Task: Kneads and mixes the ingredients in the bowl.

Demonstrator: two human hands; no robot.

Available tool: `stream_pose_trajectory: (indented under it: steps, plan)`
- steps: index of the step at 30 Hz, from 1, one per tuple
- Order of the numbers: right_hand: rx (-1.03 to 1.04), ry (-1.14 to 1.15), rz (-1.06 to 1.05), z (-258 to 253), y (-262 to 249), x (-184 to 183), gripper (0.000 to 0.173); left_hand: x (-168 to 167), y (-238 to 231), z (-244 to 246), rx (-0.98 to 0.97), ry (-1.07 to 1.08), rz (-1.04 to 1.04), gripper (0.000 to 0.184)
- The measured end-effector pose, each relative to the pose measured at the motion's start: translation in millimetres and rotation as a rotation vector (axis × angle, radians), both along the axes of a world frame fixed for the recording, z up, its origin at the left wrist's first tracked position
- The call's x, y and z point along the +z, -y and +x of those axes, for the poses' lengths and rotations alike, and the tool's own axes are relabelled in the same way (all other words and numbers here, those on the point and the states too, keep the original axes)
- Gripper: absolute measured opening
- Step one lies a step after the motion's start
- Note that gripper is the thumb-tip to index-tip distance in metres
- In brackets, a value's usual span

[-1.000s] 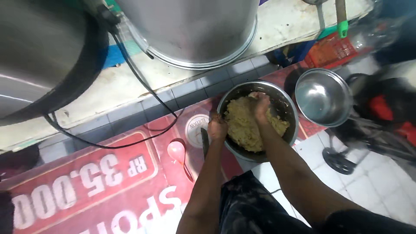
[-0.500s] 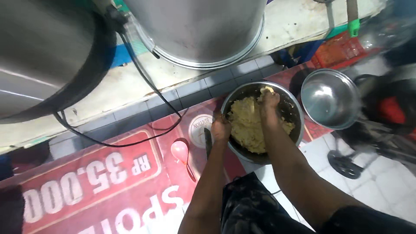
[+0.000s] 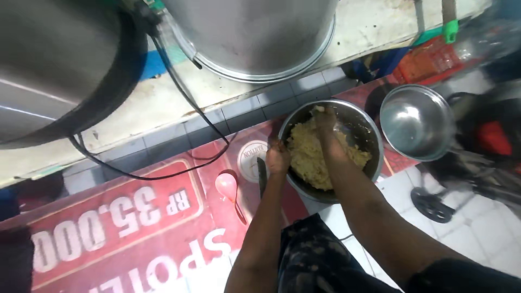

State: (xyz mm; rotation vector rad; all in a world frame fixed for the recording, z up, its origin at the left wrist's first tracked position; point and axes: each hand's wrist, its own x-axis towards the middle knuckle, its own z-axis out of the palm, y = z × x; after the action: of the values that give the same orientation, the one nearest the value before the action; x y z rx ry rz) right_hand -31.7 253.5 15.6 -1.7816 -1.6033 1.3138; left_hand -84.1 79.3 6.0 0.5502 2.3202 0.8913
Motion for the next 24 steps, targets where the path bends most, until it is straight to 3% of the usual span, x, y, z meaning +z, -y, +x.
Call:
stream_pose_trajectory:
  steps: [3, 6, 9, 11, 14, 16, 19, 24]
  plan:
    - [0.336, 0.071, 0.037, -13.2, 64.5, 8.0, 0.047, -6.3, 5.4, 0.6, 0.09, 0.091, 0.183, 0.042]
    - [0.5, 0.079, -0.023, 2.9, 123.8, -4.8, 0.042, -8.9, 6.0, 2.0, 0.167, 0.161, 0.304, 0.043]
    - [0.618, 0.08, -0.234, 24.7, 117.4, 9.2, 0.039, -9.1, 7.0, 3.4, 0.189, 0.174, 0.341, 0.039]
    - [0.56, 0.031, -0.318, 38.5, 95.4, 26.8, 0.039, -10.0, 8.1, 3.4, 0.184, 0.176, 0.343, 0.04]
    - [0.416, 0.033, -0.246, 32.8, 53.1, 43.5, 0.049, -9.7, 7.8, 2.8, 0.175, 0.17, 0.365, 0.039]
    - [0.454, 0.076, -0.193, 13.7, 33.4, 38.7, 0.053, -8.0, 9.0, 3.4, 0.16, 0.168, 0.366, 0.039]
    - [0.411, 0.009, -0.126, -20.0, 46.3, 22.6, 0.042, -8.5, 7.9, 1.4, 0.146, 0.143, 0.34, 0.039]
    - [0.762, 0.118, -0.211, 11.4, 78.1, 25.4, 0.038, -9.0, 7.6, 2.6, 0.148, 0.157, 0.397, 0.037]
